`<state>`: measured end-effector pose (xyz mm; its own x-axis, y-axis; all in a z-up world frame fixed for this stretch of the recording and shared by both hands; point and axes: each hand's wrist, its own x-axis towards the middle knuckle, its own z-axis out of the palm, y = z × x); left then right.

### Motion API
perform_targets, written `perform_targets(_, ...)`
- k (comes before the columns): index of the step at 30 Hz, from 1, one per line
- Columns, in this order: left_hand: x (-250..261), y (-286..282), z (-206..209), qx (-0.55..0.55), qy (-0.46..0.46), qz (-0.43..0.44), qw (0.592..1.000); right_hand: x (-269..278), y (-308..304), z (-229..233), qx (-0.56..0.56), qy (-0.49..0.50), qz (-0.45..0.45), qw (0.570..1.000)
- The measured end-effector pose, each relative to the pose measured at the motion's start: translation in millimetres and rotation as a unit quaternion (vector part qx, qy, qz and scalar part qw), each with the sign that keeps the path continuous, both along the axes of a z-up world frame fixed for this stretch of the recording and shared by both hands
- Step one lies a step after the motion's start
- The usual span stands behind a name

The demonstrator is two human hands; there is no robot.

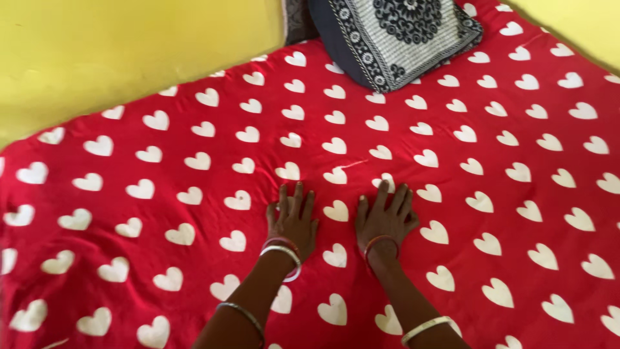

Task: The person takes a striped pillow and a patterned cushion cover from a chair, inserts the pillow into the cover on a heart-patterned bed, and smooths the surface by hand.

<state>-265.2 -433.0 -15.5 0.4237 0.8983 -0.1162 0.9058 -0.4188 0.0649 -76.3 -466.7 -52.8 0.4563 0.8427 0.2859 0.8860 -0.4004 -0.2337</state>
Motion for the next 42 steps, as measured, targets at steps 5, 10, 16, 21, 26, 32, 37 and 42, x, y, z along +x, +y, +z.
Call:
perform_targets(5,-11,-4,-5,0.042,-0.044,-0.023,0.998,-5,2,2,0.006,-0.013,-0.017,1.000)
perform_targets(10,-15,-1,-6,0.065,-0.065,-0.043,0.995,-5,3,-1,0.000,-0.013,-0.019,1.000)
perform_targets(16,-46,37,13,0.014,-0.056,-0.105,0.993,2,11,-12,-0.042,-0.009,-0.035,0.998)
perform_targets(21,-133,90,12,0.074,-0.015,0.061,0.995,-18,23,-4,-0.047,0.014,-0.058,0.997)
perform_targets(26,-268,67,-10,0.118,-0.074,0.137,0.981,-132,79,28,-0.027,0.014,0.077,0.997)
perform_targets(32,-297,51,-25,0.164,-0.116,0.128,0.971,-323,83,52,0.013,0.030,0.379,0.925)
perform_targets(37,-295,48,-21,0.128,-0.156,0.150,0.968,-279,82,40,-0.099,-0.022,0.316,0.943)
perform_targets(42,-293,37,-20,0.140,-0.172,0.167,0.961,-149,37,11,-0.082,-0.158,0.165,0.970)
